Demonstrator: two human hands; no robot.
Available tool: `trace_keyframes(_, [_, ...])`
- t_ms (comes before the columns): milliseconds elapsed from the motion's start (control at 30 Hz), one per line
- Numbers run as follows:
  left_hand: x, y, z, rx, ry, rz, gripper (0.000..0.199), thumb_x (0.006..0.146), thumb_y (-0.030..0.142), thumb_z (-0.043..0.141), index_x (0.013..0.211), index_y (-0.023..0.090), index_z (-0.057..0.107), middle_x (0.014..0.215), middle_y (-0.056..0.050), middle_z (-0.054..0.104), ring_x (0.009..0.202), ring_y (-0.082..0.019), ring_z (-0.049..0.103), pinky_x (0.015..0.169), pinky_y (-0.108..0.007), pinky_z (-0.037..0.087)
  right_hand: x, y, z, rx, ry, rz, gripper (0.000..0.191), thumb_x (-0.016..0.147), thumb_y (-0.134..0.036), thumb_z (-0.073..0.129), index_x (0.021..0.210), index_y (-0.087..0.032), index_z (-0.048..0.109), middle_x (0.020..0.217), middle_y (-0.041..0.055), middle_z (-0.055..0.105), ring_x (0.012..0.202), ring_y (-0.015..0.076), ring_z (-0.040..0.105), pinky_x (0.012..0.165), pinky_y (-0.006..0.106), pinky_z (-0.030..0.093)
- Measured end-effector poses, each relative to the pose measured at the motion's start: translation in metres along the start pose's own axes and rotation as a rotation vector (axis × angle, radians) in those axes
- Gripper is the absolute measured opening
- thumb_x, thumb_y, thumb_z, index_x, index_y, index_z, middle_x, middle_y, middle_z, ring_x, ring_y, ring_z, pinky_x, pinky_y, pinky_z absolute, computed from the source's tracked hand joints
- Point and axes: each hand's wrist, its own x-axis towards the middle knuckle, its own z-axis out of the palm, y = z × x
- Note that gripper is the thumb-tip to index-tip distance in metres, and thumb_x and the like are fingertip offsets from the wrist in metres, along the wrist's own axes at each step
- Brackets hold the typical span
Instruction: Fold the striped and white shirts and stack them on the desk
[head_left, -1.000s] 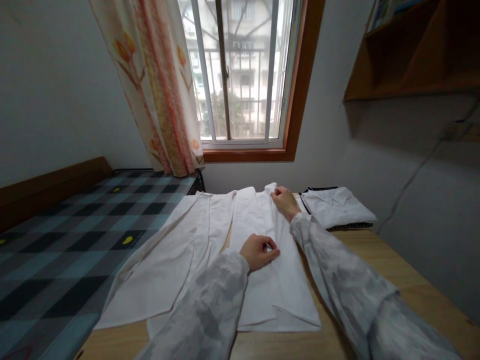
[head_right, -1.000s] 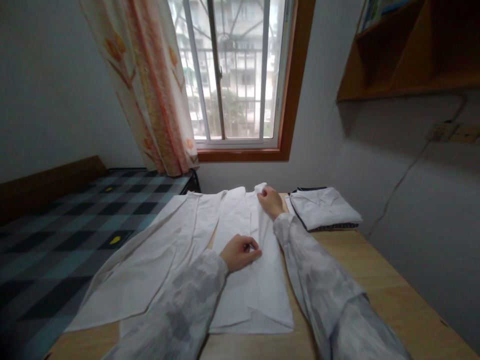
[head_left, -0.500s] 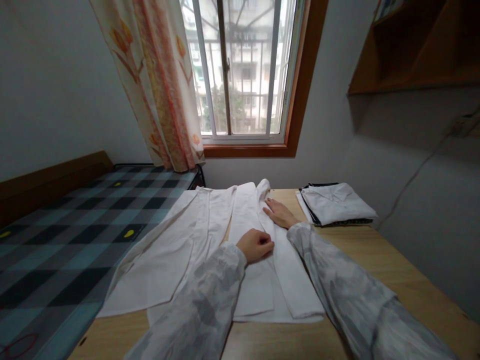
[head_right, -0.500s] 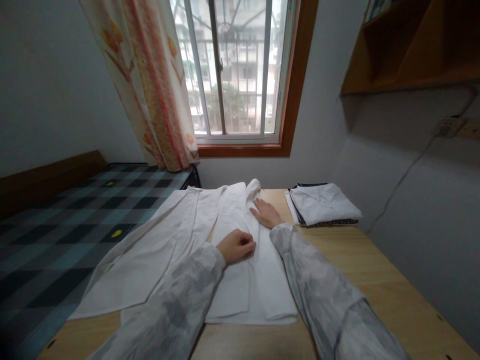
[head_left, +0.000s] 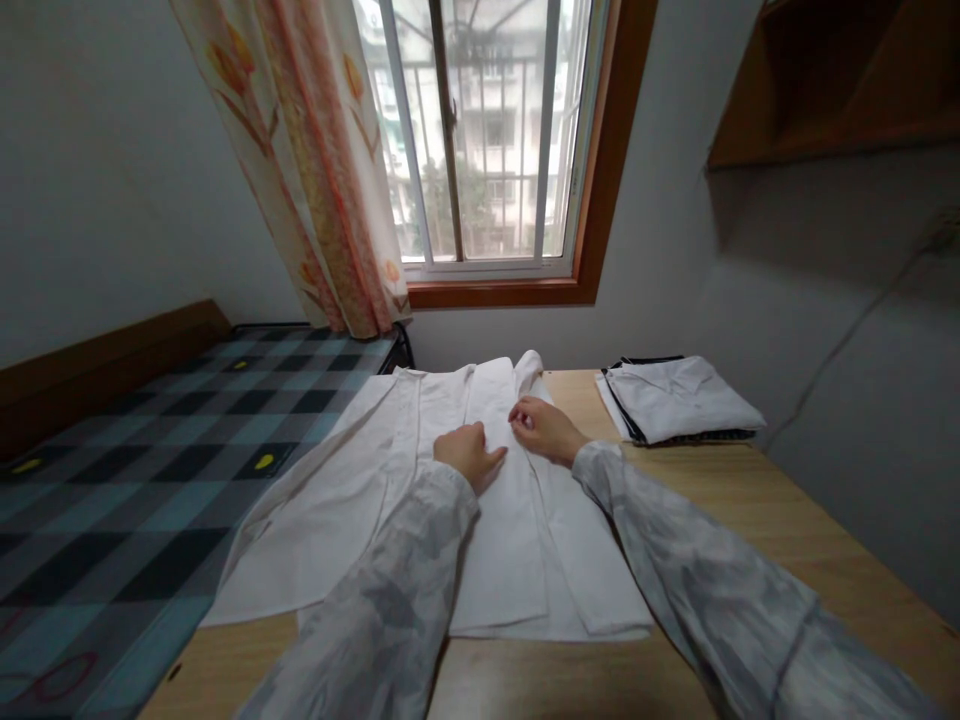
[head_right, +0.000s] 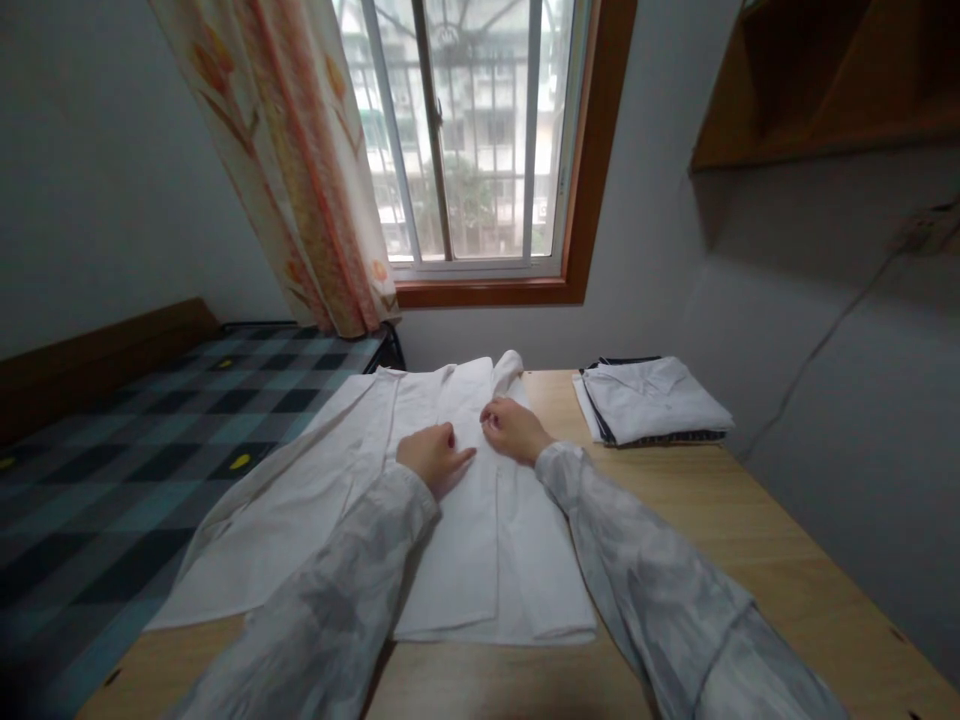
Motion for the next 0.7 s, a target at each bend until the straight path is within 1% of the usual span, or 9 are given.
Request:
trace_keyframes(67, [0.007, -0.016, -0.01, 0.044, -0.028, -0.058, 0.049, 0.09, 0.066, 0.068, 0.105, 0.02, 0.076, 0.108, -0.014, 0.08, 0.105, -0.034, 0.076, 0.083, -0.038, 0.053, 0.0, -0.007, 0.0, -0.047, -0.04, 0.044, 0.011, 0.095, -0.02, 0.065, 0.098, -0.02, 0.076, 0.104, 0.0064, 0.071, 0.088, 0.0184, 0.065, 0.081, 0.028, 0.048])
trace_keyframes(167, [0.013, -0.032, -0.017, 0.059, -0.096, -0.081, 0.046, 0.086, 0.065, 0.072, 0.098, 0.021, 0.079, 0.108, -0.013, 0.081, 0.106, -0.033, 0.076, 0.082, -0.037, 0.053, -0.002, -0.006, 0.003, -0.099, -0.053, 0.107, 0.01, 0.096, -0.026, 0.068, 0.098, -0.019, 0.075, 0.1, 0.0057, 0.068, 0.084, 0.0178, 0.062, 0.077, 0.028, 0.045])
trace_keyframes(233, [0.014, -0.036, -0.017, 0.051, -0.119, -0.066, 0.038, 0.088, 0.059, 0.072, 0.097, 0.022, 0.08, 0.109, -0.012, 0.082, 0.106, -0.032, 0.076, 0.082, -0.036, 0.053, -0.004, -0.002, 0.006, -0.096, -0.043, 0.111, 0.011, 0.096, -0.028, 0.069, 0.099, -0.019, 0.074, 0.099, 0.005, 0.066, 0.085, 0.0175, 0.061, 0.078, 0.028, 0.044])
trace_keyframes(333, [0.015, -0.035, -0.013, 0.065, -0.102, -0.033, 0.028, 0.092, 0.046, 0.068, 0.1, 0.023, 0.081, 0.112, -0.011, 0.082, 0.108, -0.031, 0.076, 0.084, -0.036, 0.053, -0.008, 0.004, 0.011, -0.037, -0.013, 0.09, 0.01, 0.096, -0.026, 0.069, 0.099, -0.019, 0.074, 0.098, 0.004, 0.065, 0.086, 0.0169, 0.059, 0.079, 0.027, 0.044])
trace_keyframes(433, [0.015, -0.034, -0.009, 0.094, -0.085, 0.006, 0.025, 0.095, 0.038, 0.063, 0.103, 0.024, 0.082, 0.113, -0.012, 0.081, 0.109, -0.031, 0.076, 0.086, -0.037, 0.053, -0.012, 0.009, 0.015, 0.044, 0.03, 0.062, 0.011, 0.096, -0.023, 0.068, 0.101, -0.018, 0.075, 0.099, 0.0041, 0.064, 0.088, 0.0174, 0.059, 0.082, 0.027, 0.045])
trace_keyframes(567, [0.019, -0.04, -0.008, 0.078, -0.07, -0.003, 0.024, 0.096, 0.036, 0.061, 0.104, 0.024, 0.081, 0.114, -0.012, 0.081, 0.109, -0.03, 0.075, 0.086, -0.035, 0.052, -0.017, 0.013, 0.016, 0.057, 0.058, 0.026, 0.013, 0.091, -0.019, 0.07, 0.103, -0.017, 0.075, 0.1, 0.0046, 0.063, 0.091, 0.019, 0.059, 0.086, 0.029, 0.046])
trace_keyframes(633, [0.023, -0.049, -0.008, 0.018, -0.082, -0.004, 0.021, 0.095, 0.037, 0.064, 0.102, 0.024, 0.08, 0.112, -0.01, 0.081, 0.106, -0.027, 0.075, 0.083, -0.032, 0.05, -0.019, 0.014, 0.017, 0.068, 0.066, 0.028, 0.016, 0.09, -0.015, 0.068, 0.104, -0.018, 0.074, 0.101, 0.0049, 0.064, 0.092, 0.0195, 0.059, 0.087, 0.03, 0.047])
trace_keyframes(700, [0.028, -0.059, -0.007, -0.054, -0.118, 0.01, 0.019, 0.094, 0.036, 0.066, 0.098, 0.024, 0.079, 0.108, -0.007, 0.082, 0.1, -0.023, 0.074, 0.079, -0.029, 0.049, -0.02, 0.015, 0.017, 0.086, 0.078, 0.042, 0.02, 0.088, -0.011, 0.065, 0.105, -0.018, 0.073, 0.101, 0.0049, 0.064, 0.092, 0.0197, 0.059, 0.087, 0.03, 0.048])
